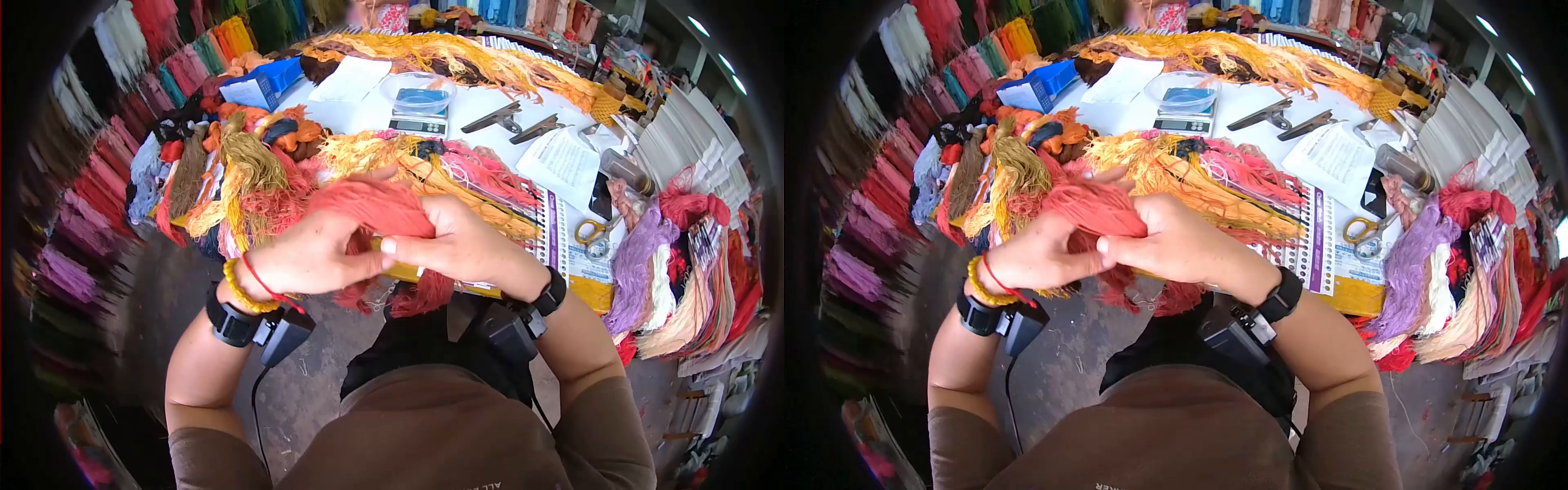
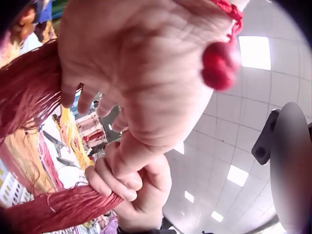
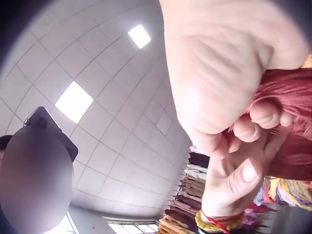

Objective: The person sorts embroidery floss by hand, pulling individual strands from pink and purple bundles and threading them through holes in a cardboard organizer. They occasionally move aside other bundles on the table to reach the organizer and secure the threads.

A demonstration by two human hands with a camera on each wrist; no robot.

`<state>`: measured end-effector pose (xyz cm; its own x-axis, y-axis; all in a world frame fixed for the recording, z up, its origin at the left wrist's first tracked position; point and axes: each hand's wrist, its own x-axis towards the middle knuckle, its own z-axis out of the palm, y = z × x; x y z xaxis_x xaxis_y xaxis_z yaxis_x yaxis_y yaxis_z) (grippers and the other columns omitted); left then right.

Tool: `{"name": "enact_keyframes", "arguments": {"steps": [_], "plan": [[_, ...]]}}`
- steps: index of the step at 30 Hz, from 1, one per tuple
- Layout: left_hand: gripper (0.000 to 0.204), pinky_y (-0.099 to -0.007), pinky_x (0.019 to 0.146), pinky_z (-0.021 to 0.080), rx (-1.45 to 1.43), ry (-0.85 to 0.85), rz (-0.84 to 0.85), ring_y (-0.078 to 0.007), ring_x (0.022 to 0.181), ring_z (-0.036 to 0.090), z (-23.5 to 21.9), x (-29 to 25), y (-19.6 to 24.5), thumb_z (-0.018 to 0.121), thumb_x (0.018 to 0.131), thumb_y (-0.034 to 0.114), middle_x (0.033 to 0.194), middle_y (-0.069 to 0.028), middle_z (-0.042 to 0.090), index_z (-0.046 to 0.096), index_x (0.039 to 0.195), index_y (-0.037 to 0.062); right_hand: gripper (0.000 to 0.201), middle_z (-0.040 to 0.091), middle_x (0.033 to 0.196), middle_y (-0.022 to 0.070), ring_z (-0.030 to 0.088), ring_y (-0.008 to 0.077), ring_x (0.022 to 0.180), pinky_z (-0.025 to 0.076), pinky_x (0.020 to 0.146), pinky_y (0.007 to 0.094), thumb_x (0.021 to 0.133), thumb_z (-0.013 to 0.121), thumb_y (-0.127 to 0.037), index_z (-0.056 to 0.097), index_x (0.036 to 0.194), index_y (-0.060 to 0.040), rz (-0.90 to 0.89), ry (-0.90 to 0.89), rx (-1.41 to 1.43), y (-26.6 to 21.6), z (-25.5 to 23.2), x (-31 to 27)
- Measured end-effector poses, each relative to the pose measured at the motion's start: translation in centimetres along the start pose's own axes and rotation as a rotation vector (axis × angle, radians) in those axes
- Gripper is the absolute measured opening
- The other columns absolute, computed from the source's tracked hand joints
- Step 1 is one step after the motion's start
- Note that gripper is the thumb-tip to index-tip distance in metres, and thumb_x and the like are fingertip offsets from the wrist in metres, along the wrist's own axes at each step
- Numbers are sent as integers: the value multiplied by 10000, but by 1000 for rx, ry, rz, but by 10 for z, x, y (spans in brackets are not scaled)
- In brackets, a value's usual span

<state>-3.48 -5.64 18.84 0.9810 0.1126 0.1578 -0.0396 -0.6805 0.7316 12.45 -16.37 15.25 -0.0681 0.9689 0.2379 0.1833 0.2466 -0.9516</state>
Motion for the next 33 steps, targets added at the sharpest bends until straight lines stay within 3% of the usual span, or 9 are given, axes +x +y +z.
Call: {"name": "enact_keyframes", "arguments": {"steps": [1,5,10,15,16,19,22,29,33], "plan": [[452,-370,999,285,293,78,234,-260,1182,404,-4,5,0,635,702,-5,1118,-126,519,499,1132,28,244,614,791,49,545,82,721,450,645,259,783,622,-180,582,925,14,-2,6,-2,-5,-1,-3],[463,-403,1051,202,347,57,223,-308,1276,284,-18,22,23,514,705,-61,1275,-179,421,490,1161,15,153,525,636,46,549,171,593,446,587,287,723,644,-128,539,804,-51,-503,648,-487,-35,-5,-14],[589,-398,1045,216,521,19,315,-314,1291,255,-26,45,52,490,669,-45,1304,-182,394,418,1252,9,93,551,646,66,553,156,563,434,530,282,736,592,-69,530,793,-30,-245,-47,-263,-45,28,-38],[540,-381,1035,237,704,-40,67,-337,1262,291,-37,53,76,424,677,-60,1279,-215,402,429,1216,-19,198,584,813,66,565,115,609,442,529,272,779,576,-78,517,953,-7,-201,510,46,3,8,-12],[524,-377,1029,249,752,-50,-26,-353,1245,312,-39,53,78,408,680,-64,1265,-229,409,434,1202,-28,286,527,956,62,524,96,865,431,732,238,783,577,-26,465,1041,27,-153,540,140,-5,5,-13],[501,-361,1019,267,766,-51,-63,-360,1215,351,-38,55,99,395,686,-69,1223,-241,440,449,1184,-36,411,523,1057,119,517,154,973,417,821,305,759,627,-89,446,1102,48,-362,630,-180,-31,0,-11],[484,-350,997,300,797,-43,-19,-344,1183,399,-36,60,98,395,685,-73,1192,-236,473,469,1162,-40,518,517,1115,149,491,209,1058,396,875,329,740,668,-160,427,1148,50,-561,536,-372,-12,1,23],[332,-356,732,474,632,289,399,-344,876,581,-30,58,52,462,720,-33,970,-218,581,556,1039,-22,216,494,577,-8,460,61,484,382,441,223,861,553,-260,518,779,-62,83,-126,266,-14,55,-12],[317,-316,792,479,-284,592,272,-229,915,593,-15,36,10,528,826,71,1037,-140,586,501,1129,-18,214,475,585,-21,453,55,536,377,489,226,875,528,-239,499,769,-55,110,-240,364,-13,46,-32]]}}
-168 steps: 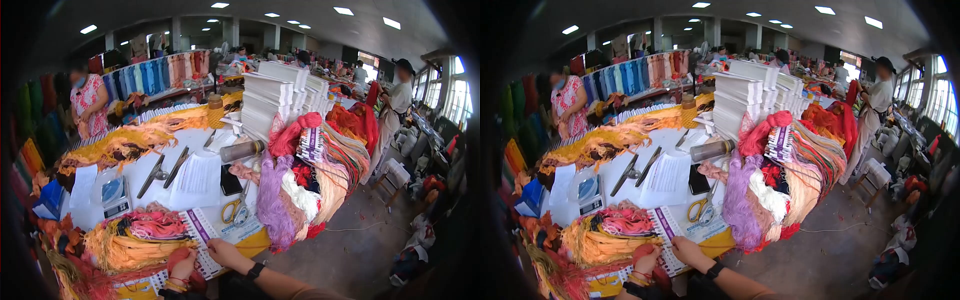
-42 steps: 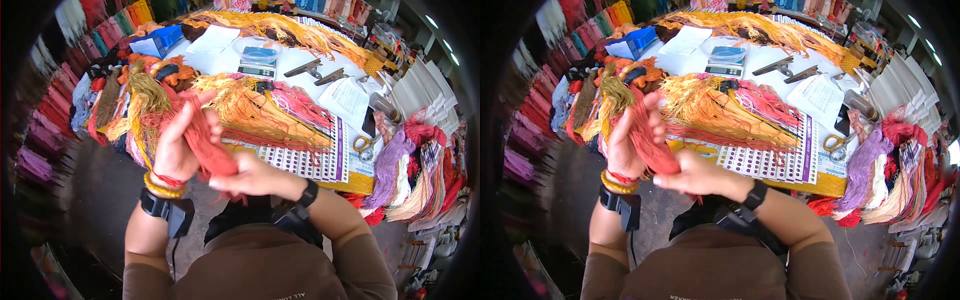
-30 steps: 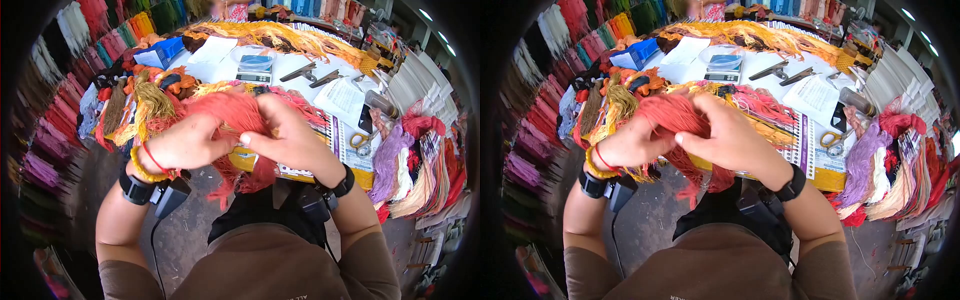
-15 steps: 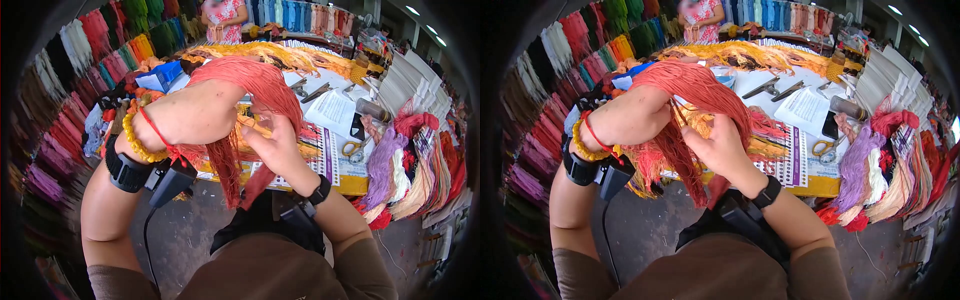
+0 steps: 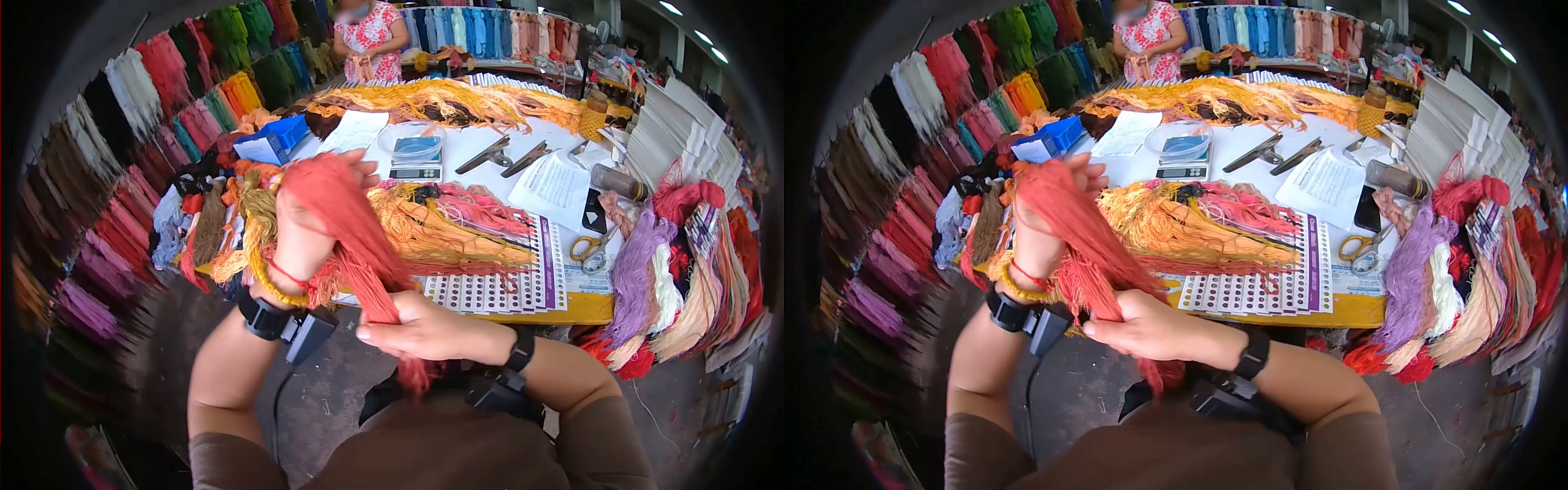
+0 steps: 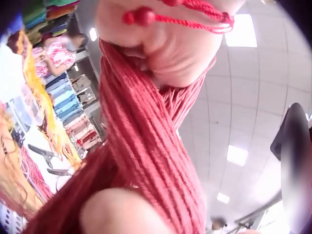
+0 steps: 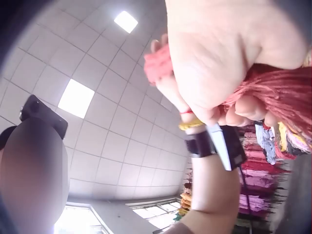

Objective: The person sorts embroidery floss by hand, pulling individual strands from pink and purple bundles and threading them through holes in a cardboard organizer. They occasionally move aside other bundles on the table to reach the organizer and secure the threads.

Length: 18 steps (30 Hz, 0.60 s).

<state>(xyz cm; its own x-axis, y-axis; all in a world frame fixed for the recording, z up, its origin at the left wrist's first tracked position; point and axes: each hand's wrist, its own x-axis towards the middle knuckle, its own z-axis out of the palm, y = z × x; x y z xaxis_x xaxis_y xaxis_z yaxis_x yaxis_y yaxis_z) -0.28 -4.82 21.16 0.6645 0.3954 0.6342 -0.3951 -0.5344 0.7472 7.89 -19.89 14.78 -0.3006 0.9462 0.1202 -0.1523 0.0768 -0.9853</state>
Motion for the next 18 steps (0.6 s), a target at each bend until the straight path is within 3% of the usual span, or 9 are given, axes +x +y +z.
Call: {"name": "enact_keyframes", "arguments": {"steps": [2,3,5,7,10,11,13,14,18], "plan": [[344,-311,813,479,-337,219,-191,-221,940,587,1,-10,-8,526,883,203,1043,-130,587,486,1155,-4,197,494,585,22,474,105,526,400,507,271,851,541,-204,491,765,-34,-38,85,-316,-2,-8,-9],[344,-311,813,479,-341,215,-189,-221,940,587,0,-14,-12,526,883,203,1043,-130,587,486,1155,-4,197,494,585,22,474,105,526,400,507,271,851,541,-204,491,765,-34,-37,89,-319,-4,-13,-14],[419,-334,862,458,-780,174,-364,-231,1004,561,-5,-25,-20,536,872,289,1097,-145,565,477,1162,-7,192,521,603,91,514,191,527,417,536,313,813,560,-190,497,768,-14,-183,159,-631,-9,-21,-23],[469,-352,905,433,-841,110,-436,-246,1053,534,-3,-35,-28,550,850,344,1131,-149,548,479,1165,4,178,574,669,148,575,322,623,433,538,400,725,587,-209,527,740,-42,-89,268,-931,-28,-28,-31],[515,-317,853,450,-653,-309,-527,-204,976,566,6,-41,-32,625,791,383,1063,-129,584,508,1129,12,171,574,658,134,575,330,634,442,547,433,655,581,-204,529,724,-57,-138,472,-1284,-38,-45,-33],[515,-317,853,450,-660,-312,-533,-204,976,566,7,-35,-33,625,791,383,1063,-129,584,508,1129,12,175,571,655,130,575,329,632,445,551,433,639,579,-203,529,724,-58,-180,519,-1323,-38,-51,-32],[468,-281,746,455,361,-935,-358,-127,840,558,9,-21,-30,675,758,351,933,-81,595,535,1042,6,190,572,655,125,577,327,648,448,557,428,628,593,-210,529,723,-59,-176,537,-1329,-38,-60,-28],[377,-271,669,438,-28,-781,-389,-85,752,499,21,-30,-25,696,739,282,833,-36,558,541,959,19,197,574,665,126,578,326,663,450,563,425,624,598,-213,525,720,-57,-187,531,-1375,-38,-61,-26],[253,-286,670,453,-20,-892,-480,-115,746,541,27,-17,-19,714,722,176,792,-47,592,569,867,28,299,568,888,127,578,317,714,461,581,388,596,629,-92,549,883,-60,-347,515,-1353,-34,-65,-16]]}}
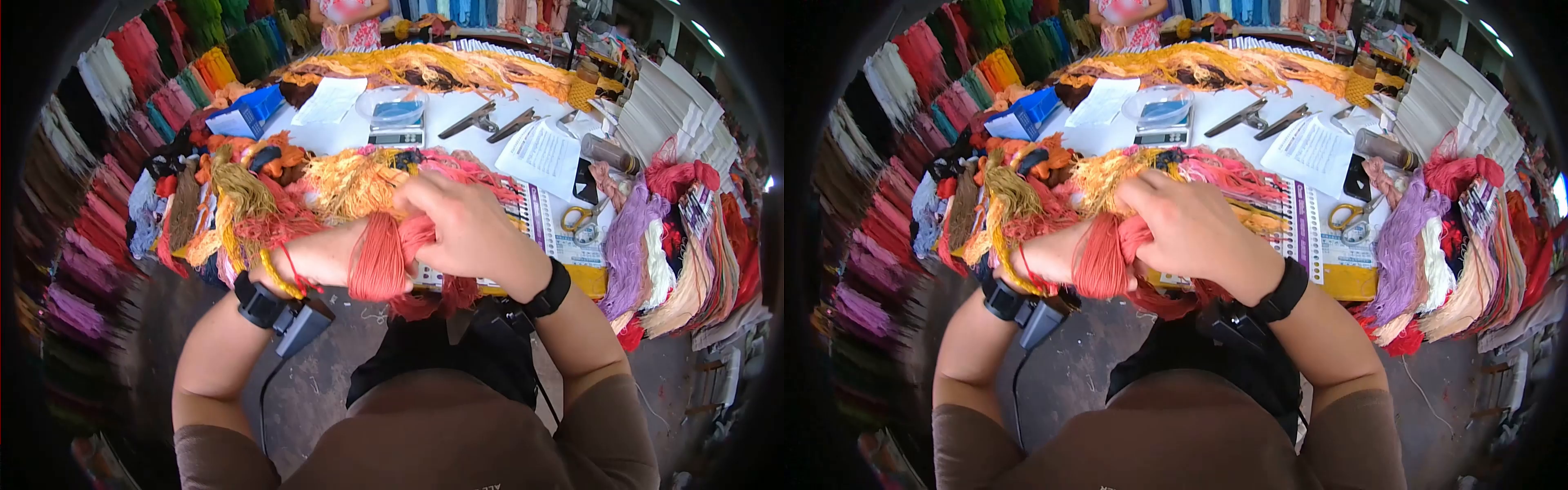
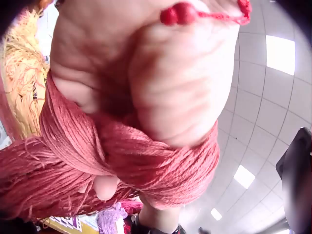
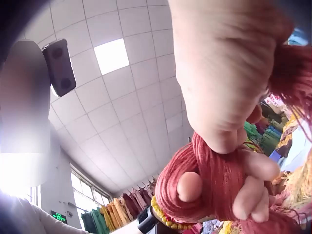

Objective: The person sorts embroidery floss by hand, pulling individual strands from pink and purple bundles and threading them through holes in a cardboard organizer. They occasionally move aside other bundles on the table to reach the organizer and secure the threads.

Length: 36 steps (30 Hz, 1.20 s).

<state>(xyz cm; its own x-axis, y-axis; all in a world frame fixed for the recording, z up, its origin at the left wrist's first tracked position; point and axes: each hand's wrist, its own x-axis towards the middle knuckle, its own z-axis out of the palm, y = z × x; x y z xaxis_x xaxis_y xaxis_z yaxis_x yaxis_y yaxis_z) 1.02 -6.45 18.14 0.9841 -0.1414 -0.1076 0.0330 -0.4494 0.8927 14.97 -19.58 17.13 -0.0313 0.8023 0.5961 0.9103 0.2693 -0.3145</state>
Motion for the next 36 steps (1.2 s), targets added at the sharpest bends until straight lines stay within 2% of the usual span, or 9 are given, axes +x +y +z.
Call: {"name": "enact_keyframes", "arguments": {"steps": [7,13,17,23,25,29,31,33,36], "plan": [[298,-287,766,452,27,-159,-28,-141,846,563,-10,-10,7,689,746,194,889,-67,604,592,975,31,567,483,1205,113,553,294,992,474,778,351,623,574,25,525,1162,-143,-97,-192,275,-14,7,3],[258,-270,730,461,31,-59,17,-108,843,562,-9,-18,-2,690,756,191,896,-48,620,617,949,36,366,441,1234,145,495,330,1073,439,842,372,649,573,44,535,997,-65,-114,-113,387,-18,22,-8],[227,-238,711,449,-6,110,-30,-80,798,566,0,-24,-9,674,757,146,838,-19,620,616,926,6,277,475,1141,137,537,307,955,450,760,352,648,599,31,502,893,-54,-109,44,482,-14,28,-9],[171,-287,738,483,-854,615,385,-164,773,605,20,-22,-23,545,803,37,826,-93,628,591,954,-31,298,494,1019,100,537,201,848,445,713,306,669,633,28,462,900,-50,-28,267,658,1,61,-33],[165,-314,751,485,-990,623,382,-196,771,608,24,-19,-29,514,819,49,805,-106,620,577,950,-29,364,495,1012,77,519,129,828,453,694,260,731,644,-33,423,1020,-48,657,-20,1477,-9,64,-40],[141,-271,683,476,-964,769,328,-158,695,589,20,-29,-27,523,807,66,747,-82,612,594,883,-30,549,486,1005,49,494,73,800,460,622,232,785,641,-198,336,1215,-47,633,-427,1741,-11,68,-47],[130,-226,596,439,-827,809,148,-111,600,542,3,-52,-26,514,760,29,706,-57,601,607,828,-31,614,506,961,39,509,106,780,465,668,263,776,650,-226,317,1254,-32,703,-649,1625,-5,73,-55],[113,-209,512,379,-553,952,-48,-68,519,474,-2,-79,-17,530,668,13,616,-16,570,623,722,-23,457,611,855,133,610,245,701,474,667,340,768,643,-245,454,1122,-25,250,-202,762,-8,77,-61],[67,-196,487,346,3,853,-291,-37,535,454,7,-92,-16,570,620,-6,585,13,535,594,681,-20,443,609,782,206,598,341,765,474,671,379,740,643,-280,493,1068,-23,389,-412,452,4,76,-66]]}}
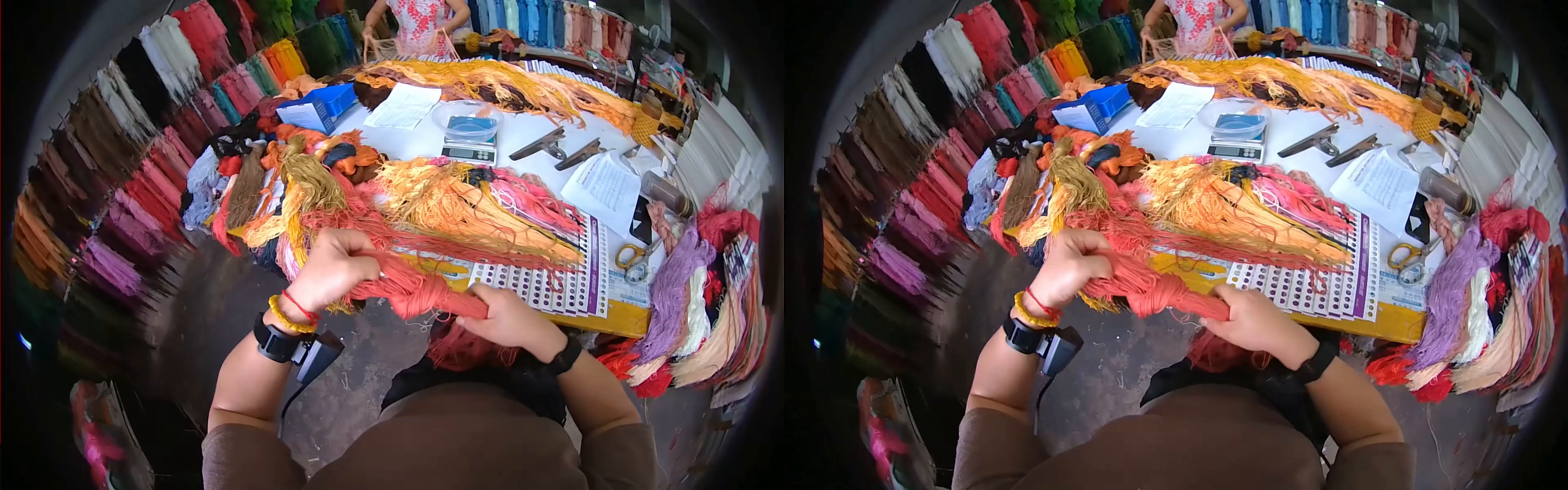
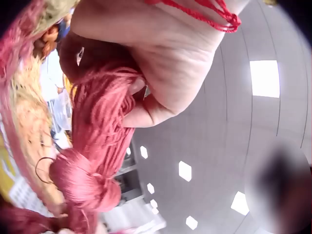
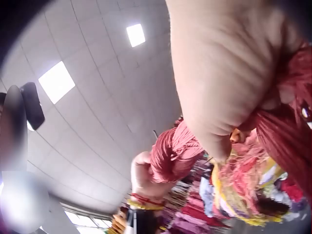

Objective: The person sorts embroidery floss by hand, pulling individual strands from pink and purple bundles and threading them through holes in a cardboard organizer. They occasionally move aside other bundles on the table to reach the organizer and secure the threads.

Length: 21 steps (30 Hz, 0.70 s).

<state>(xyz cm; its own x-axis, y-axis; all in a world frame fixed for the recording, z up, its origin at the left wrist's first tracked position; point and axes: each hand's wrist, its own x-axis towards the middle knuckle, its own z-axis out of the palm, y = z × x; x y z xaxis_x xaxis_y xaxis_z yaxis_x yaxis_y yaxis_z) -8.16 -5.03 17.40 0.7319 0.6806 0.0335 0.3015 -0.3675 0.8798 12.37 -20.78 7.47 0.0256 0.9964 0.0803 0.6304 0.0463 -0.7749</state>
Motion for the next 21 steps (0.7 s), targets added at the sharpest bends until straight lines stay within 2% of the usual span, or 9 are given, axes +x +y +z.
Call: {"name": "enact_keyframes", "arguments": {"steps": [5,7,9,12,14,15,17,18,21], "plan": [[110,-202,510,381,-7,-83,78,-35,590,473,7,-8,-3,571,669,1,668,17,559,601,774,-11,531,603,878,174,590,333,808,465,685,403,711,653,-346,481,1110,-41,75,10,-211,-15,3,5],[136,-211,544,404,-267,-152,27,-44,613,487,22,-10,3,575,704,28,686,11,551,598,834,-1,607,544,1024,162,561,326,882,452,722,405,677,676,-352,457,1157,-53,-236,369,-358,-36,1,10],[147,-206,575,432,-215,-216,179,-45,653,520,37,-10,6,575,709,11,706,-7,573,582,855,-2,619,520,1056,143,540,306,916,429,760,415,651,701,-348,468,1143,-54,-365,399,-379,-51,7,18],[216,-251,658,460,-205,-348,59,-104,758,561,34,-12,11,616,717,37,814,-48,596,582,927,1,516,545,987,132,548,299,880,443,742,401,676,693,-304,509,1081,-43,-393,324,-349,-54,13,27],[443,-296,822,435,-20,-84,424,-179,973,534,36,-18,-3,686,726,128,1043,-103,554,509,1114,8,394,563,923,100,578,241,828,459,720,355,719,672,-248,538,1031,-49,-424,221,6,-40,21,36],[443,-296,822,435,-16,-78,422,-179,973,534,35,-19,-10,686,726,128,1043,-103,554,509,1114,8,394,563,923,100,578,241,828,459,720,355,719,672,-248,538,1031,-49,-430,218,9,-39,21,44],[689,-316,942,359,-117,-43,412,-216,1144,427,31,-20,-26,726,720,224,1215,-131,442,359,1263,13,304,581,919,82,591,175,805,462,709,306,769,643,-212,549,1013,-56,-498,236,438,-39,16,59],[791,-324,983,318,-59,-126,347,-220,1186,380,33,-22,-37,727,721,247,1261,-139,391,258,1314,13,276,600,914,71,583,146,825,453,721,293,805,619,-217,547,1016,-55,-329,211,591,-58,13,52],[518,-297,877,406,-337,-241,20,-149,1032,494,42,-33,-51,663,790,220,1113,-72,533,434,1202,6,295,615,910,92,586,171,844,461,716,298,818,608,-231,541,1022,-28,-302,75,654,-75,20,60]]}}
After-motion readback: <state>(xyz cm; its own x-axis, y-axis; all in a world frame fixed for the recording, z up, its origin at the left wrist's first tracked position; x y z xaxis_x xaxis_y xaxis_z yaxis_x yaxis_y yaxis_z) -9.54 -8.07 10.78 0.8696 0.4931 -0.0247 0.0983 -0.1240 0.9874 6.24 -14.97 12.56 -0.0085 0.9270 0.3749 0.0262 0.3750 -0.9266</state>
